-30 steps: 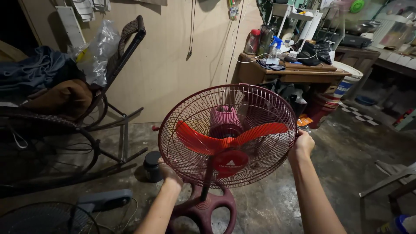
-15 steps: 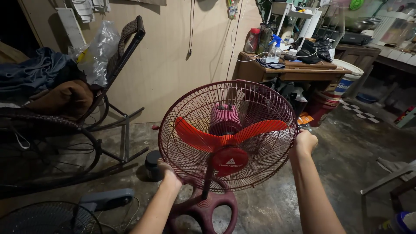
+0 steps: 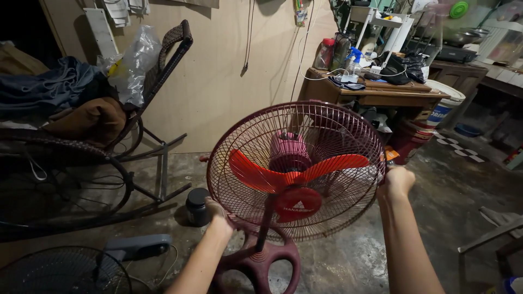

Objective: The person disassembles a standing electric fan by removing the front grille, fan blades, and rear grille. They then reassemble the fan by reinstalling the blades, rear grille, and front grille in sequence.

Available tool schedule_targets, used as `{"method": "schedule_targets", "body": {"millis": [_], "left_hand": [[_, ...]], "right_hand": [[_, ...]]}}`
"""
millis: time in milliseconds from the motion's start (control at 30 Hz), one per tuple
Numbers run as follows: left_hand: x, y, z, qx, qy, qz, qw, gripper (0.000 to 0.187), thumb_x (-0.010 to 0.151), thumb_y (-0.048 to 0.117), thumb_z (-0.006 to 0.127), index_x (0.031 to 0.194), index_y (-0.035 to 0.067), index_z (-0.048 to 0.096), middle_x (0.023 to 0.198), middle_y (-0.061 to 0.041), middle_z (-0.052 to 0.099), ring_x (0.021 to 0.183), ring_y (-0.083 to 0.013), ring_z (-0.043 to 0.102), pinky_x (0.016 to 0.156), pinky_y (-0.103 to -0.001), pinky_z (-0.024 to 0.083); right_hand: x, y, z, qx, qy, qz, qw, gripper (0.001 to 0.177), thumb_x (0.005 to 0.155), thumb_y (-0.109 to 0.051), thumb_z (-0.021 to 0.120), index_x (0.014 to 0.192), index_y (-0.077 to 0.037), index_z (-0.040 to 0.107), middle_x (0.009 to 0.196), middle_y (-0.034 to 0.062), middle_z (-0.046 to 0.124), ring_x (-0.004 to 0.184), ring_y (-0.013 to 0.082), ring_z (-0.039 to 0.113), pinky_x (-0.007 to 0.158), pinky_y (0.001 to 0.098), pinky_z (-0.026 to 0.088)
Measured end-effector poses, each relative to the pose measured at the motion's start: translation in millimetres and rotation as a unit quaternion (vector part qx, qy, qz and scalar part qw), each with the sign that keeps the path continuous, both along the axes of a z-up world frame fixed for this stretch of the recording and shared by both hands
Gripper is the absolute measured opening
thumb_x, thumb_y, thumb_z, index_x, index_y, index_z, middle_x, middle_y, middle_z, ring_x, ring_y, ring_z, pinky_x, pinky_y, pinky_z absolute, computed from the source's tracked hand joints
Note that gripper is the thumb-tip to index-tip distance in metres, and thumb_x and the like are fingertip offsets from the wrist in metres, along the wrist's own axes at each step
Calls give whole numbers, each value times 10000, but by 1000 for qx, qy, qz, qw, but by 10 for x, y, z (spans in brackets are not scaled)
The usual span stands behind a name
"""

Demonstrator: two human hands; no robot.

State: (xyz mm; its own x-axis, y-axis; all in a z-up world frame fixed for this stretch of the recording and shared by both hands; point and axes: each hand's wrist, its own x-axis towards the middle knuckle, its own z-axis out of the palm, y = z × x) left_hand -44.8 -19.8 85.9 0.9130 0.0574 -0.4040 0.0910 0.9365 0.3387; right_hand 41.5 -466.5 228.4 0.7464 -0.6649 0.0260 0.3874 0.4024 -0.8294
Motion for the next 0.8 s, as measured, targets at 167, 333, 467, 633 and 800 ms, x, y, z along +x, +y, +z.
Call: {"method": "schedule_targets", "body": {"millis": [167,333,467,633,800], "left_hand": [[-173,142,163,46,48,-59,996,1016,857,847,100,1640,212,219,1711,-72,236,1542,-377,245,1171,-697,237],[-176,268,143,141,142,-74,977,1069,797,908,91,1650,267,146,1737,-26,163,1579,-314,181,1199,-702,181],[-204,291,-112,201,236,-137,941,1057,793,915,141,1562,223,356,1658,-85,373,1499,-350,397,1175,-684,260],[-408,294,-587,270,218,-228,910,1097,839,888,99,1427,87,563,1490,-255,600,1372,-483,511,1096,-743,283],[-724,391,-1169,242,165,-261,920,954,839,877,176,1401,164,467,1478,-251,487,1388,-540,431,1107,-772,264]], "right_hand": [[-53,210,215,-81,-57,8,995,122,902,71,502,843,91,607,849,128,670,652,192,649,529,386,533],[-415,212,106,-87,-13,19,996,155,862,73,491,730,18,551,659,78,533,483,191,484,411,370,331],[-814,70,-360,-55,2,1,998,196,860,47,506,679,-9,557,650,29,535,476,140,480,409,346,330],[-1226,-307,-1236,-59,101,-17,993,171,917,-25,481,756,-54,532,686,47,511,501,152,449,422,346,320],[-1762,-550,-2178,36,153,89,983,181,991,-171,446,996,-142,625,808,27,557,655,194,538,573,387,532]]}}
